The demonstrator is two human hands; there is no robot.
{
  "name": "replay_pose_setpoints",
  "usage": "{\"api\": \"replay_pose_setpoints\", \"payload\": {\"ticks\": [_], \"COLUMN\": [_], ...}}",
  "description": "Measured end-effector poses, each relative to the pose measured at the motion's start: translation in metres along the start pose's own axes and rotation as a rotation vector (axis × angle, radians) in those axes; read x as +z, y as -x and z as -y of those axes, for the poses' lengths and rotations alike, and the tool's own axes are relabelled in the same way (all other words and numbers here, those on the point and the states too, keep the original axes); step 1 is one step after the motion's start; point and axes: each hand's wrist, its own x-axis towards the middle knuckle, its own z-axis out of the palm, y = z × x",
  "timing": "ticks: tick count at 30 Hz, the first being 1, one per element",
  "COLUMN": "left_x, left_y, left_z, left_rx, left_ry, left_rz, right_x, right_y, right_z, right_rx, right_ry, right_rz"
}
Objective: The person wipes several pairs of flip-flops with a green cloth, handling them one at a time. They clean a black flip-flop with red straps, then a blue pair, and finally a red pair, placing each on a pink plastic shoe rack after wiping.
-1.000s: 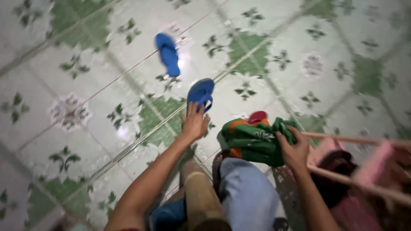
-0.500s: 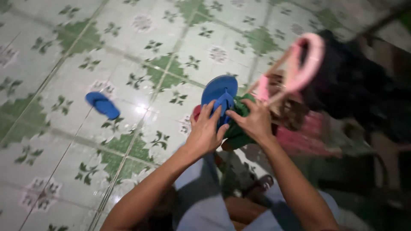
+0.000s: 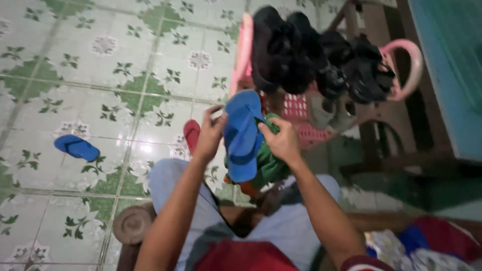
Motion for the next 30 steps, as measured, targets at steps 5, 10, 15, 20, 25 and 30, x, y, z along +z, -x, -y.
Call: {"api": "replay_pose_setpoints", "payload": {"ticks": [5, 10, 15, 20, 25, 30], "left_x": [0.012, 0.029, 0.033, 0.043, 0.062, 0.058], "left_y": [-0.004, 0.011, 0.017, 0.018, 0.019, 0.025], "left_z": [0.013, 0.007, -0.007, -0.012, -0.003, 0.002], "left_rx": [-0.458, -0.374, -0.297, -0.285, -0.161, -0.172], "left_ry": [0.562, 0.569, 0.524, 0.306, 0.416, 0.500], "left_rz": [0.328, 0.367, 0.372, 0.309, 0.298, 0.323], "right_x": [-0.022, -0.029, -0.048, -0.075, -0.044, -0.042], "right_y": [0.018, 0.035, 0.030, 0.033, 0.047, 0.051], "right_z": [-0.006, -0.012, -0.007, 0.026, 0.068, 0.069], "right_rx": [-0.166, -0.071, -0.145, -0.393, -0.590, -0.588], "right_ry": [-0.081, -0.107, -0.180, -0.198, -0.073, 0.033], "right_rz": [-0.018, 0.044, 0.017, -0.272, -0.115, 0.007]}}
